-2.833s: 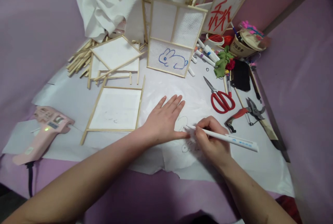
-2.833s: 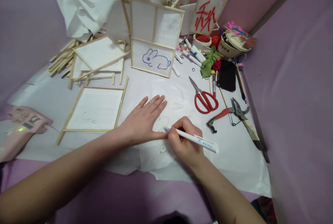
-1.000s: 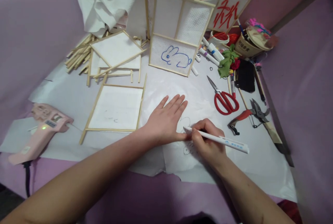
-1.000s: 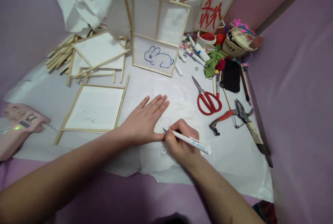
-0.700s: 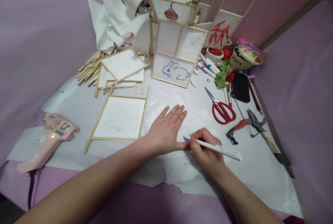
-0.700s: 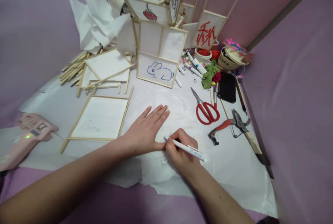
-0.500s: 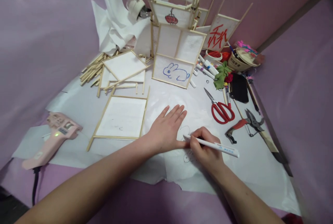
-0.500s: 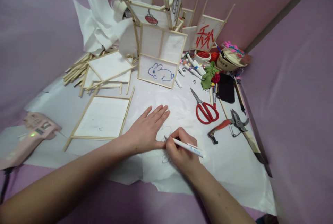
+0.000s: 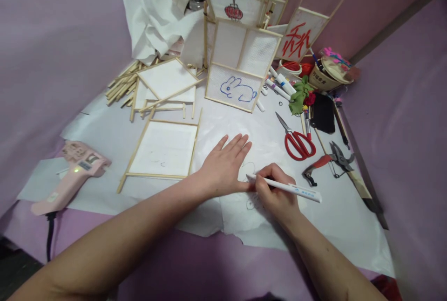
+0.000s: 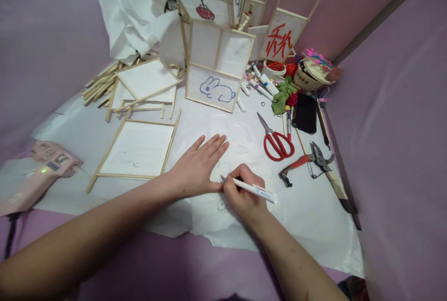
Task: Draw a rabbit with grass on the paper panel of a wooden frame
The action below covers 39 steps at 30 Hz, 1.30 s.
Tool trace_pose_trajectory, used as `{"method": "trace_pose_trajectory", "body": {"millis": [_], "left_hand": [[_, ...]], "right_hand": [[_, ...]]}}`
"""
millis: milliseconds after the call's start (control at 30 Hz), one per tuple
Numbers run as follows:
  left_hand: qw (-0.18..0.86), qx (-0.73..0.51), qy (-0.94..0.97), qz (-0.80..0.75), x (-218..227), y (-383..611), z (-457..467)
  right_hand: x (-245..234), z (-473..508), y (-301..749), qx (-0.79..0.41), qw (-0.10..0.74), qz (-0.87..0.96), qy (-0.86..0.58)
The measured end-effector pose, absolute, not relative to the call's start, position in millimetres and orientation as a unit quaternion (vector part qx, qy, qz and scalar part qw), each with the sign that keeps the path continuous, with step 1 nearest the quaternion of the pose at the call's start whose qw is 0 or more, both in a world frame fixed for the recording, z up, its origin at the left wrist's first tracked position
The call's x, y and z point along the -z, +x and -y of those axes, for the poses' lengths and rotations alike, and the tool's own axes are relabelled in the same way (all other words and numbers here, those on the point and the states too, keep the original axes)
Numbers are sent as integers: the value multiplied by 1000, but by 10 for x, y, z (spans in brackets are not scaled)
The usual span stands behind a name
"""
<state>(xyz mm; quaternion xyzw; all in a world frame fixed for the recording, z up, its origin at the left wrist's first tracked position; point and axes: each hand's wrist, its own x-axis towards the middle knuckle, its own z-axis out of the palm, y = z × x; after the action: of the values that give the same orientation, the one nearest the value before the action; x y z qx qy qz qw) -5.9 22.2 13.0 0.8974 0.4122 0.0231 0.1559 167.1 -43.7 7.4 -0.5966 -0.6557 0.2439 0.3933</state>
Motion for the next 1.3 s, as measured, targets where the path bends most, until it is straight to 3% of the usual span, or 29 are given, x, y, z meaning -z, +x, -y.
{"method": "trace_pose_trajectory", "body": {"millis": [1300], "left_hand": [[155, -23, 900, -408, -132, -52, -232]], "right_hand": [[-92, 443, 1662, -250, 396, 628, -622]]}}
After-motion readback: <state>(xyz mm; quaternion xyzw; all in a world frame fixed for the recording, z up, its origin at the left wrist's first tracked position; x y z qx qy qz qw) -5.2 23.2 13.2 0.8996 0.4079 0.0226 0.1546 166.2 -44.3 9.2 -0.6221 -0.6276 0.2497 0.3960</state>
